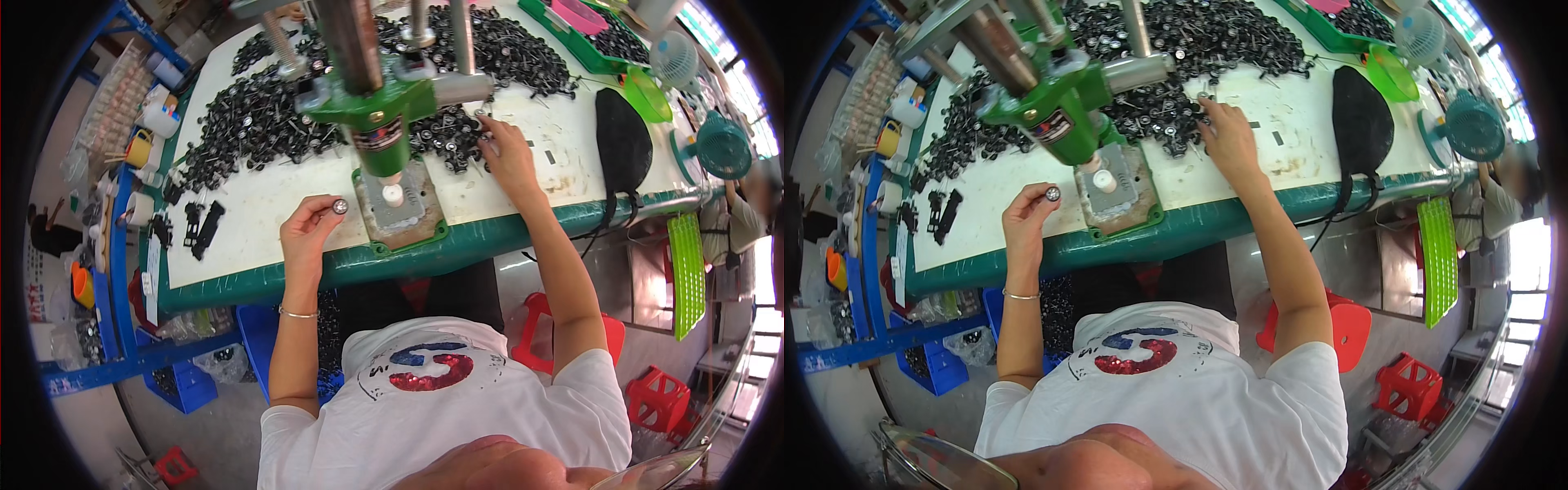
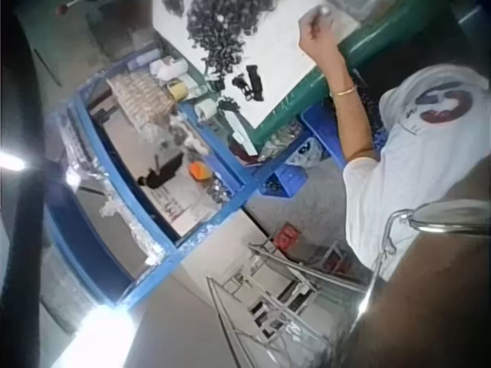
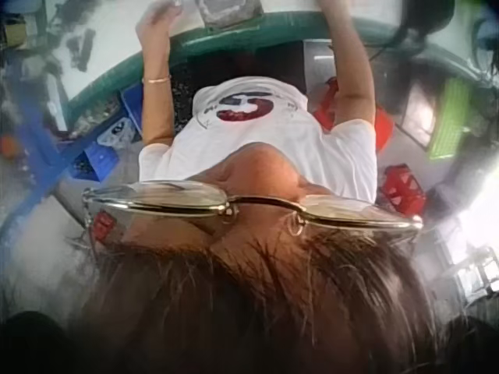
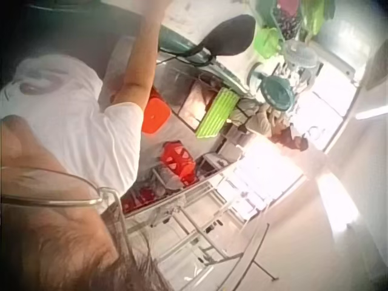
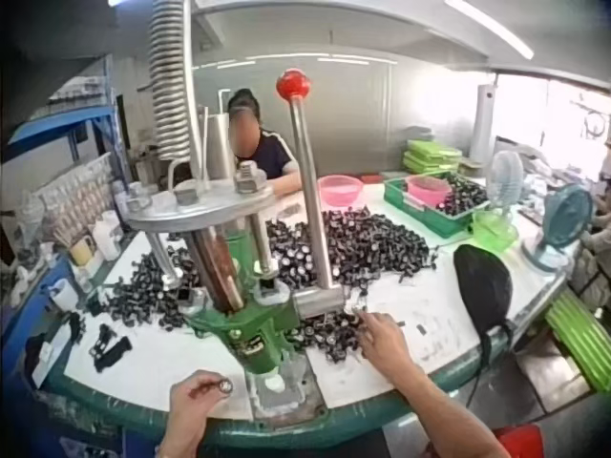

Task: The person assembles small plastic parts and metal components into assembled units using a manual press machine.

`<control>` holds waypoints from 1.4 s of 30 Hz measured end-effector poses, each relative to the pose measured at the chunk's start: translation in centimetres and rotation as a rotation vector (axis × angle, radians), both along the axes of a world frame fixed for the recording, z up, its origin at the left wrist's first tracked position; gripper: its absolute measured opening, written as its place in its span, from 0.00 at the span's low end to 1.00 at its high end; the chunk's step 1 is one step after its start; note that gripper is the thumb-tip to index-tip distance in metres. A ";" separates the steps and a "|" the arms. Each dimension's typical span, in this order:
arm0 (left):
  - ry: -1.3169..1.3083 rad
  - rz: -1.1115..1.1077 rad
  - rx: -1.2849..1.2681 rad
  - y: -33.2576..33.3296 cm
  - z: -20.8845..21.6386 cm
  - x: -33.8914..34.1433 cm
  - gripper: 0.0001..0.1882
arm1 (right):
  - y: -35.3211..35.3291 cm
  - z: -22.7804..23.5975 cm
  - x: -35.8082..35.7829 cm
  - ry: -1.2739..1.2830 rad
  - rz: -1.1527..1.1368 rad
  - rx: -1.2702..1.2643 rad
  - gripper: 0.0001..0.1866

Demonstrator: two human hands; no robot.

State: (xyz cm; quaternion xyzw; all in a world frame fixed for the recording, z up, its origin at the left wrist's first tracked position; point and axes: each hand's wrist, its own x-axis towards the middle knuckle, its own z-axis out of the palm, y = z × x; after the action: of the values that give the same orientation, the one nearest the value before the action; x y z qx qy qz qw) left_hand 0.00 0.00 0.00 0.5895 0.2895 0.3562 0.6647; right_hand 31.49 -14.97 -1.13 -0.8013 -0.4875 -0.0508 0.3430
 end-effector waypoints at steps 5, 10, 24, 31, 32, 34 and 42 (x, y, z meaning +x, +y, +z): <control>-0.029 -0.007 0.000 -0.2 0.4 -0.2 0.08 | -0.6 0.6 -0.1 0.064 -0.058 0.110 0.18; -0.060 0.011 -0.074 -0.8 1.7 1.3 0.07 | 0.1 5.2 -5.3 0.376 0.269 0.270 0.11; -0.090 -0.076 -0.028 -1.9 2.7 2.8 0.08 | 2.2 3.4 -12.2 0.514 0.477 0.186 0.15; 0.021 -0.089 0.158 -2.5 3.3 4.6 0.06 | 1.8 4.3 -11.3 0.562 0.457 0.212 0.20; 0.036 -0.086 0.177 -2.6 3.3 4.8 0.07 | 1.7 4.3 -10.4 0.601 0.427 0.259 0.21; -0.006 -0.101 0.190 -2.8 3.3 5.0 0.07 | 1.8 4.9 -8.6 0.801 0.369 0.340 0.20; -0.086 -0.116 0.125 -3.2 3.0 5.9 0.06 | 3.4 14.3 -1.8 0.817 0.382 0.587 0.20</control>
State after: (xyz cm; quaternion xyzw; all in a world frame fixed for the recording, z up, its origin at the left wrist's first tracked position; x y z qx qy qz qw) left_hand 5.90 -3.21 2.95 0.6297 0.2032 0.3594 0.6581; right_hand 29.73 -11.53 13.17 -0.5233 -0.4168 0.1940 0.7175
